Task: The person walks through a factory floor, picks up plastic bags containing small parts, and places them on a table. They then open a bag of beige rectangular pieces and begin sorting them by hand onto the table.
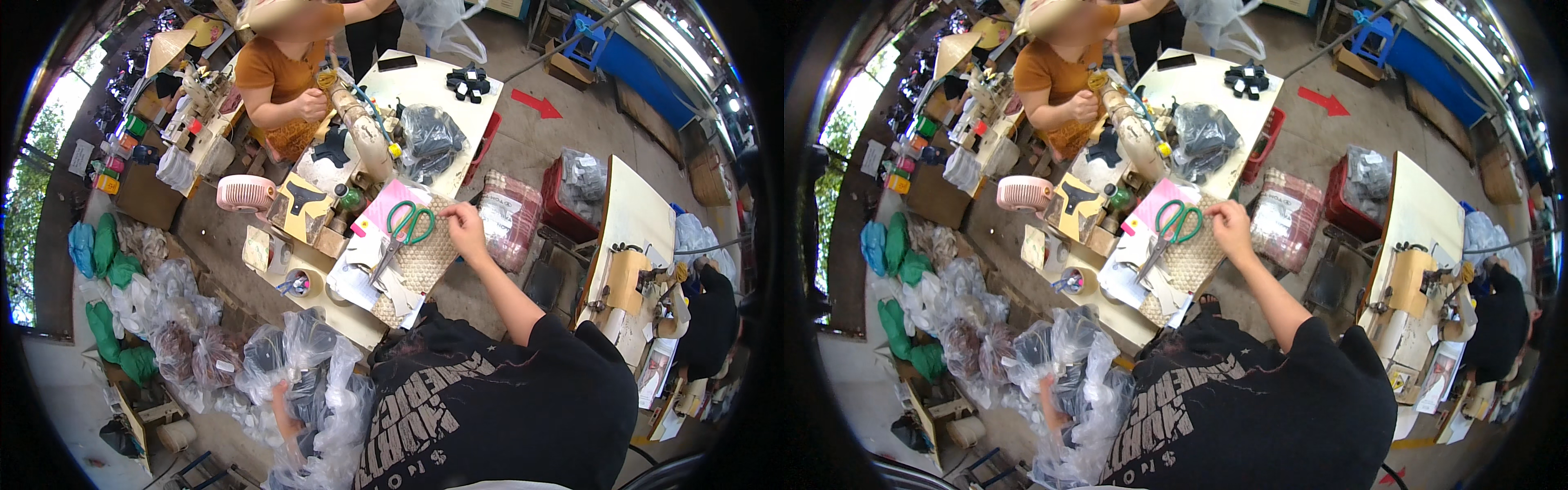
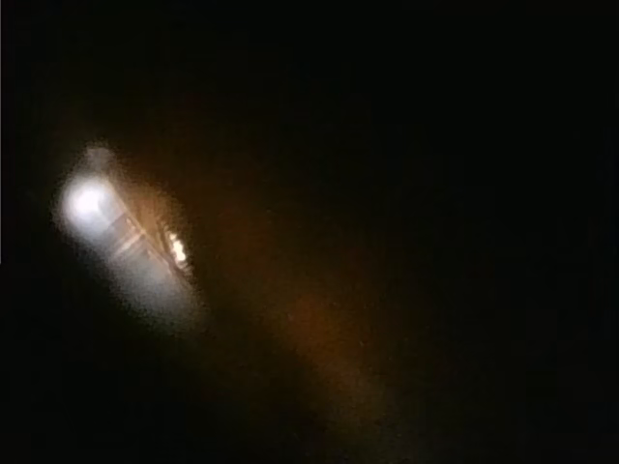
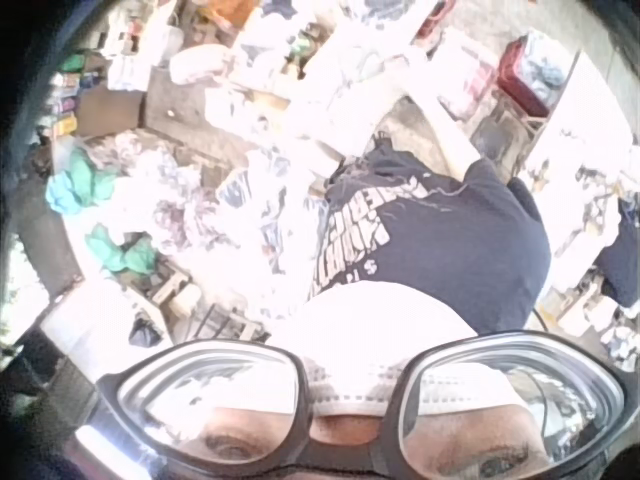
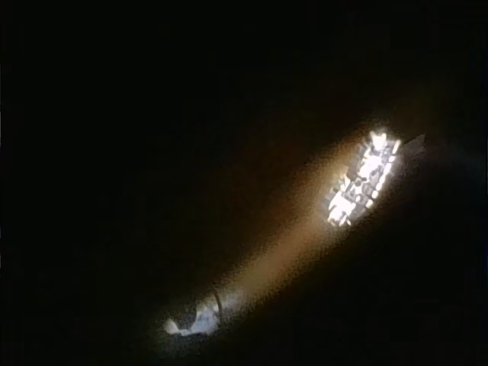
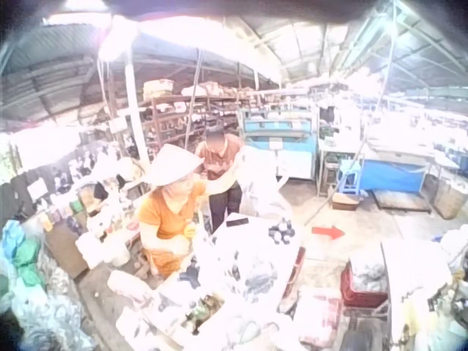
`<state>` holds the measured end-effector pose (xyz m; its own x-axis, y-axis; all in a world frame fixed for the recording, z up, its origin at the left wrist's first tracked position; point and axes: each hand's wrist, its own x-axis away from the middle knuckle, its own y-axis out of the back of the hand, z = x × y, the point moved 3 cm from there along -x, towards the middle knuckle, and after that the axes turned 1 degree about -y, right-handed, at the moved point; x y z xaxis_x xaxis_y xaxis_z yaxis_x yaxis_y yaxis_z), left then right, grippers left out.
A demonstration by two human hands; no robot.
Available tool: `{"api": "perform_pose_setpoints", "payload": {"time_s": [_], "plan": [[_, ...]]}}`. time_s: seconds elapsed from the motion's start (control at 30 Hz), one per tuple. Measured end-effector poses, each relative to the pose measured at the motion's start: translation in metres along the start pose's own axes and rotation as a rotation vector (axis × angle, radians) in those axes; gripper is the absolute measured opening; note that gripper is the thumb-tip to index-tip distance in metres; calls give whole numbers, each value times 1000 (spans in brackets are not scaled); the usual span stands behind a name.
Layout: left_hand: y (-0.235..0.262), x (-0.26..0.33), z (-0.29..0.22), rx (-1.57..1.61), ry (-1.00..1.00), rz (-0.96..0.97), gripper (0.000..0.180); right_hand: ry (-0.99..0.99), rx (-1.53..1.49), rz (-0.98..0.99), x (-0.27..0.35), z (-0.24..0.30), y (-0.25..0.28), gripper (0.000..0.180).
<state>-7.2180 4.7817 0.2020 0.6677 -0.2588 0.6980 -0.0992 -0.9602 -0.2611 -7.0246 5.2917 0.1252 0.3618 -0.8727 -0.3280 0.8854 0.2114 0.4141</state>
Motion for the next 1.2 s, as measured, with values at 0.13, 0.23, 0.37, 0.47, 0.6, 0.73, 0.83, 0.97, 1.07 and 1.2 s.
{"api": "perform_pose_setpoints", "payload": {"time_s": [0.13, 0.23, 0.37, 0.47, 0.6, 0.73, 0.83, 0.97, 1.07, 1.2], "plan": [[-2, -1, 4, 18, 9, -9, 47, 40, 95, -252, -81, -4, 19, 29], [-3, 2, 7, 2, -53, -34, 49, 139, 342, -465, -171, 33, 38, 80], [-3, 8, 13, 30, -96, -87, 51, 47, 365, -584, -282, 122, 54, 139], [-9, 14, 18, 102, -8, -80, 53, -37, 207, -524, -322, 186, 56, 158], [-17, 29, 15, 12, -163, -146, 53, -2, -201, -231, -321, 228, 36, 119], [-14, 30, 10, 90, -15, -84, 49, 103, -464, 6, -287, 241, 32, 43], [2, 17, -1, 27, 3, 2, 48, 97, -676, 137, -241, 247, 38, 30], [38, 1, -17, -80, 16, 121, 48, 159, -468, -50, -187, 271, 43, 23], [68, -9, -30, -173, 36, 208, 48, 436, -111, -370, -125, 281, 70, 26], [97, -29, -37, -300, 78, 341, 47, 623, 20, -587, -32, 313, 121, 33]]}}
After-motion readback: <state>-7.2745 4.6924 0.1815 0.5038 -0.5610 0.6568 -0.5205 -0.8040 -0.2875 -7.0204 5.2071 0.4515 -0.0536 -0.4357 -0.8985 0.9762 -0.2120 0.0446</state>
